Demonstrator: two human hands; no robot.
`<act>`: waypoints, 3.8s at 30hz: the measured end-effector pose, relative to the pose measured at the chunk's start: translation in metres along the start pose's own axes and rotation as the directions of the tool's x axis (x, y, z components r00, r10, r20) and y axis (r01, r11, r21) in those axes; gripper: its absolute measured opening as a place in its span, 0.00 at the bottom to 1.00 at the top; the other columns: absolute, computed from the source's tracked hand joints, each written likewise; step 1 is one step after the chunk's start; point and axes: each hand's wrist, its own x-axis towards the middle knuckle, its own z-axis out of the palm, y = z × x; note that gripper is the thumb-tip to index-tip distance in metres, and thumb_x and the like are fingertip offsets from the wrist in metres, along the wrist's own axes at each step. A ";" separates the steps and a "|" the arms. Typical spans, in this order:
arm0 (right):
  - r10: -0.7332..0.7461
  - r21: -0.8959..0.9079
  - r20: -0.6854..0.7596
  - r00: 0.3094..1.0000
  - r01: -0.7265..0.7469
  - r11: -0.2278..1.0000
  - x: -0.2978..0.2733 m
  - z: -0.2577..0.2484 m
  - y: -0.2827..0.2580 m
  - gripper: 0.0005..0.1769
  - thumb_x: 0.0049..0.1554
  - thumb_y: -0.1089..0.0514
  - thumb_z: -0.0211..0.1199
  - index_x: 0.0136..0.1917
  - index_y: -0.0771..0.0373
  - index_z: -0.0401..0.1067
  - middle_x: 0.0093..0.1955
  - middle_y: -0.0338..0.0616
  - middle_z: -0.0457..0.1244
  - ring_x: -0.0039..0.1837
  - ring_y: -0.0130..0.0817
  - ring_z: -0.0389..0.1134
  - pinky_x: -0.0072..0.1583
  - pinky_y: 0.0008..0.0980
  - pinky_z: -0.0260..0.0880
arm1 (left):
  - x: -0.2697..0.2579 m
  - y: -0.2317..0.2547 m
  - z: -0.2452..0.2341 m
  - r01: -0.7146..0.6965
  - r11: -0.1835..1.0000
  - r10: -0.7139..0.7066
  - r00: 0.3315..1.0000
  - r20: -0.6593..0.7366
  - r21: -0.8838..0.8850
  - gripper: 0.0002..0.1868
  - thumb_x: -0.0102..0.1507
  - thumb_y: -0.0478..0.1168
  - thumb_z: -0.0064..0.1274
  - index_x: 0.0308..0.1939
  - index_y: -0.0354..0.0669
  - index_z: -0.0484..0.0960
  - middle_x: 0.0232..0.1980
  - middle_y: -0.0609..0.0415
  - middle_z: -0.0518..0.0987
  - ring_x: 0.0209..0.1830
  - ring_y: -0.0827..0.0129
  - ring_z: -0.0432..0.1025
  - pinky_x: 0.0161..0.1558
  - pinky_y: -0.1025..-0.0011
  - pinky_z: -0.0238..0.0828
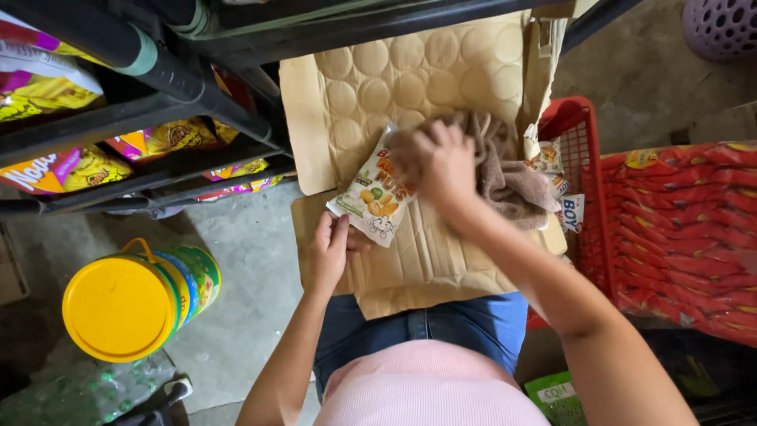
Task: Wiping individual snack packets with a cloth and arranging them on shelves.
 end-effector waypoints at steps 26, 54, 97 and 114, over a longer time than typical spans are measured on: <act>0.273 0.821 -0.009 0.962 -0.149 0.552 0.028 0.000 0.043 0.17 0.65 0.48 0.63 0.66 0.45 0.72 0.55 0.51 0.64 0.59 0.57 0.69 0.59 0.54 0.69 | 0.039 0.082 0.034 -0.324 0.604 0.325 0.934 0.146 0.728 0.26 0.64 0.65 0.51 0.61 0.62 0.70 0.51 0.56 0.84 0.50 0.59 0.79 0.50 0.60 0.77; 0.000 0.622 -0.426 0.905 0.292 0.727 -0.006 -0.111 -0.014 0.12 0.64 0.57 0.62 0.61 0.60 0.74 0.56 0.53 0.65 0.58 0.56 0.65 0.61 0.51 0.64 | 0.005 0.107 0.051 -0.449 0.890 0.453 0.890 0.048 -0.076 0.37 0.57 0.27 0.58 0.70 0.45 0.68 0.59 0.38 0.76 0.60 0.58 0.69 0.63 0.62 0.68; 0.178 0.651 0.025 0.984 -0.151 0.744 -0.007 -0.045 0.037 0.17 0.61 0.52 0.68 0.63 0.49 0.73 0.52 0.48 0.63 0.51 0.59 0.71 0.53 0.54 0.72 | 0.031 0.070 0.033 -0.508 0.780 0.577 0.810 0.105 -0.365 0.38 0.57 0.26 0.48 0.74 0.43 0.65 0.60 0.42 0.75 0.59 0.57 0.72 0.60 0.57 0.74; 0.027 0.892 -0.042 0.999 0.025 0.452 -0.034 -0.084 0.004 0.31 0.57 0.47 0.72 0.69 0.61 0.69 0.59 0.51 0.65 0.64 0.49 0.68 0.67 0.49 0.65 | 0.042 0.077 0.079 -0.732 0.678 0.734 0.678 -0.019 0.068 0.16 0.71 0.39 0.51 0.63 0.46 0.71 0.59 0.51 0.68 0.57 0.59 0.69 0.56 0.64 0.72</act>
